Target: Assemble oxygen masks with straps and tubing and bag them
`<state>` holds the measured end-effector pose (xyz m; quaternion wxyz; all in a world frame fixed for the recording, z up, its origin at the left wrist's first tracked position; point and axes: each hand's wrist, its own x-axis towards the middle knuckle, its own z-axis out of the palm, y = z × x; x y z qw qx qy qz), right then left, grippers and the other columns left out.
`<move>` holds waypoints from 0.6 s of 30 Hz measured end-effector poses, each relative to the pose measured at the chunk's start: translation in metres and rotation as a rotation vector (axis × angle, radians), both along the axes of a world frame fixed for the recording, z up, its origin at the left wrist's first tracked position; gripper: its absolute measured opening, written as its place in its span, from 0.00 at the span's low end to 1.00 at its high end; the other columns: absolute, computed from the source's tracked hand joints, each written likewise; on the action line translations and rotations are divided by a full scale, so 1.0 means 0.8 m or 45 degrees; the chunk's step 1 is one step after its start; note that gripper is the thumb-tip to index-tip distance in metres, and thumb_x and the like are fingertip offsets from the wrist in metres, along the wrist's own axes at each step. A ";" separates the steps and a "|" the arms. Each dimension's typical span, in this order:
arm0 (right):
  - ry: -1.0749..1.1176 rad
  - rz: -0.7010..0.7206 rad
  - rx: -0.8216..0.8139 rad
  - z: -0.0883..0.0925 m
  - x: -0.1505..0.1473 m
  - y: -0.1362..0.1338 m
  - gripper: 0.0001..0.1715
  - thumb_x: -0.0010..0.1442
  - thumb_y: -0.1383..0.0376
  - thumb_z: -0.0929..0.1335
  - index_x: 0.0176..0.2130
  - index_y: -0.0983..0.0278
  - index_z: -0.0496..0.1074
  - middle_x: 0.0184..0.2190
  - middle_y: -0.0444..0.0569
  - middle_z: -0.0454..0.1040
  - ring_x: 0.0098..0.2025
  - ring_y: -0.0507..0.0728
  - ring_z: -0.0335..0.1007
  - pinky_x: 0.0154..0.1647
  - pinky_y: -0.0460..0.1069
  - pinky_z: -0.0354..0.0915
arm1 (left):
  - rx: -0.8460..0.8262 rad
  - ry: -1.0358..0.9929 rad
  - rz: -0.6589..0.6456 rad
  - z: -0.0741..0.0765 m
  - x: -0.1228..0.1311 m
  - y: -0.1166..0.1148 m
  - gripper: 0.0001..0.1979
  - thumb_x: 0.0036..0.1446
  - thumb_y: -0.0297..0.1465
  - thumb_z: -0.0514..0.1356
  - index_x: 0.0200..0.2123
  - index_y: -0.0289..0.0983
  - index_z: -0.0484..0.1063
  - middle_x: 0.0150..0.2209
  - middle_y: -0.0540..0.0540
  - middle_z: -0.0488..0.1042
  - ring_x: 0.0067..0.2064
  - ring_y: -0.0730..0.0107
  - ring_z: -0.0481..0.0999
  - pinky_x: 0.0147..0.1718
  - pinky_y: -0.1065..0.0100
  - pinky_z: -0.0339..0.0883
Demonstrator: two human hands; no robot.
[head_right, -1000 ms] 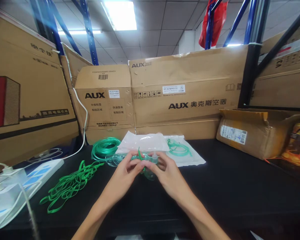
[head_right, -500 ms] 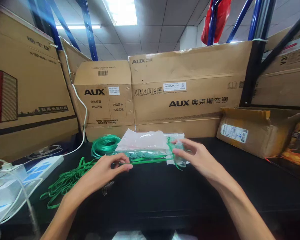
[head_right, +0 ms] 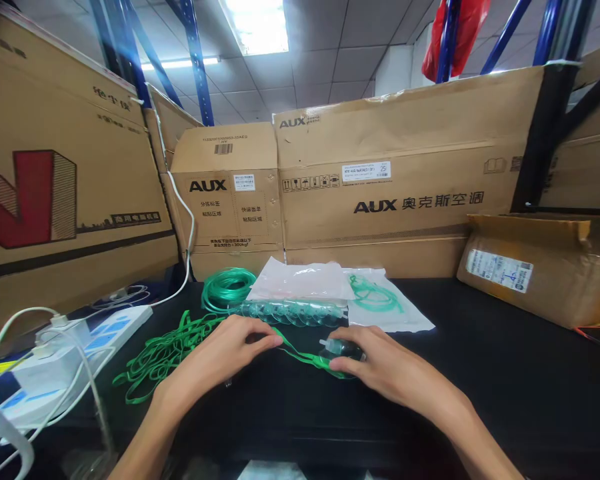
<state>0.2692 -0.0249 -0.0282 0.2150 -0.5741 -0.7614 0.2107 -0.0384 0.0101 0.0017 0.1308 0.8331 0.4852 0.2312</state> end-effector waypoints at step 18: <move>0.042 0.040 0.047 0.002 -0.019 -0.002 0.31 0.68 0.43 0.63 0.63 0.51 0.69 0.60 0.52 0.72 0.65 0.66 0.66 0.67 0.59 0.59 | 0.233 0.330 0.822 0.073 -0.104 0.168 0.21 0.66 0.47 0.56 0.50 0.42 0.82 0.51 0.39 0.82 0.56 0.43 0.78 0.50 0.55 0.71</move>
